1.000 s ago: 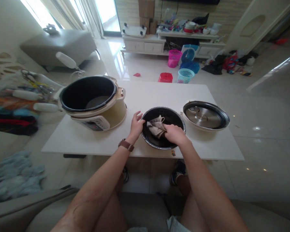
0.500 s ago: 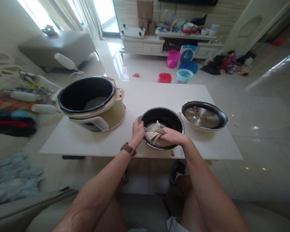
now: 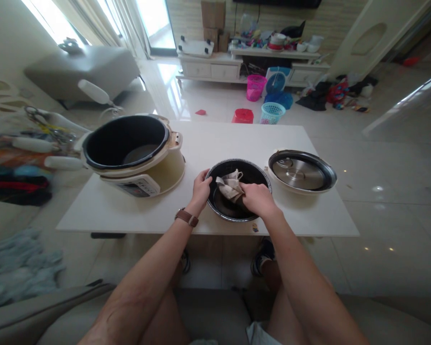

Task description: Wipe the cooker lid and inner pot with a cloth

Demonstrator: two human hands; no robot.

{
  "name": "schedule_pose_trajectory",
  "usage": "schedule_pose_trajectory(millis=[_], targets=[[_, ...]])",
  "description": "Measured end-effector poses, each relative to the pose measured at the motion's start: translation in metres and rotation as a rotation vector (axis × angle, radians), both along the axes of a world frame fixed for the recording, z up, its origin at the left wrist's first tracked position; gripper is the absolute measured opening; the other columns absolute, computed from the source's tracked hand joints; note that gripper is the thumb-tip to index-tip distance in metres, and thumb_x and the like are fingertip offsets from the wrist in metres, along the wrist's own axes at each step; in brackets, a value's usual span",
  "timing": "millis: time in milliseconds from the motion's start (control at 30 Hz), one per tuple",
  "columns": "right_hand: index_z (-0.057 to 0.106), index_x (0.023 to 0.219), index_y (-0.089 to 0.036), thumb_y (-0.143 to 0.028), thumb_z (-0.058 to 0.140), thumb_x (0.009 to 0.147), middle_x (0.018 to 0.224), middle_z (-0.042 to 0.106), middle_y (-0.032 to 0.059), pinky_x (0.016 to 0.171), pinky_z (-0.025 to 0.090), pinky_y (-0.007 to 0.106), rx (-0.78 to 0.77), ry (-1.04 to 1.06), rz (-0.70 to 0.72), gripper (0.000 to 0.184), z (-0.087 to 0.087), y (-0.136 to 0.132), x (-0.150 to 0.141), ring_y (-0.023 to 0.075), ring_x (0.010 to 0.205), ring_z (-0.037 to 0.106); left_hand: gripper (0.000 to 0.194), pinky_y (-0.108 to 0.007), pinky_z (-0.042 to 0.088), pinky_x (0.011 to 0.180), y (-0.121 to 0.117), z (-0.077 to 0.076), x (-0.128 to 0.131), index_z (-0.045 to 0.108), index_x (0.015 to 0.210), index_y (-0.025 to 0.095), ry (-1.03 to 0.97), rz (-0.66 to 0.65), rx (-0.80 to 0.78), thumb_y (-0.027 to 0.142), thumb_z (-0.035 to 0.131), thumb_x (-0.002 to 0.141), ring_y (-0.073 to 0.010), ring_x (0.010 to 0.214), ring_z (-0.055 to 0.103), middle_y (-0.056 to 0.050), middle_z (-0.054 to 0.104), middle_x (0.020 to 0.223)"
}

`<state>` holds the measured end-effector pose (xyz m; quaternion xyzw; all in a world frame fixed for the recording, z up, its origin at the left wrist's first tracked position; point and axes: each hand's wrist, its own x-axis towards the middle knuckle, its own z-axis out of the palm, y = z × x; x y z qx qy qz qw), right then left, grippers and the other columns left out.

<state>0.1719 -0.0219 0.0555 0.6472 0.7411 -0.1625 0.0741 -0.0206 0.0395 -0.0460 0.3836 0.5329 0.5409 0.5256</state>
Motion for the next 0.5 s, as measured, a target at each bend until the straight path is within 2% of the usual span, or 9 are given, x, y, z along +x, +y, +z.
schedule_pose_trajectory(millis=[100, 300, 500], targets=[[0.066, 0.139, -0.03, -0.018, 0.046, 0.093, 0.121, 0.079, 0.016, 0.096, 0.052, 0.045, -0.085, -0.05, 0.022, 0.051, -0.007, -0.002, -0.003, 0.0351, 0.114, 0.075, 0.035, -0.046, 0.048, 0.114, -0.002, 0.002, 0.003, 0.072, 0.112, 0.016, 0.013, -0.003, 0.035, 0.02, 0.061, 0.078, -0.0273, 0.119, 0.068, -0.01, 0.076, 0.121], [0.065, 0.142, -0.035, -0.022, 0.05, 0.093, 0.137, 0.073, 0.012, 0.099, 0.053, 0.046, -0.219, -0.008, 0.053, 0.053, -0.019, -0.005, -0.011, 0.034, 0.123, 0.071, 0.031, -0.043, 0.047, 0.114, -0.006, 0.003, 0.0, 0.073, 0.111, 0.017, 0.086, -0.024, 0.074, 0.019, 0.061, 0.082, -0.0258, 0.118, 0.067, -0.008, 0.077, 0.119], [0.07, 0.135, -0.036, -0.025, 0.05, 0.091, 0.138, 0.073, 0.0102, 0.098, 0.055, 0.045, -0.284, 0.029, 0.124, 0.05, -0.025, -0.006, -0.016, 0.0353, 0.125, 0.07, 0.029, -0.041, 0.047, 0.113, -0.015, -0.002, 0.001, 0.071, 0.11, 0.019, 0.086, 0.038, 0.071, 0.016, 0.059, 0.085, -0.0239, 0.116, 0.067, -0.007, 0.076, 0.118]])
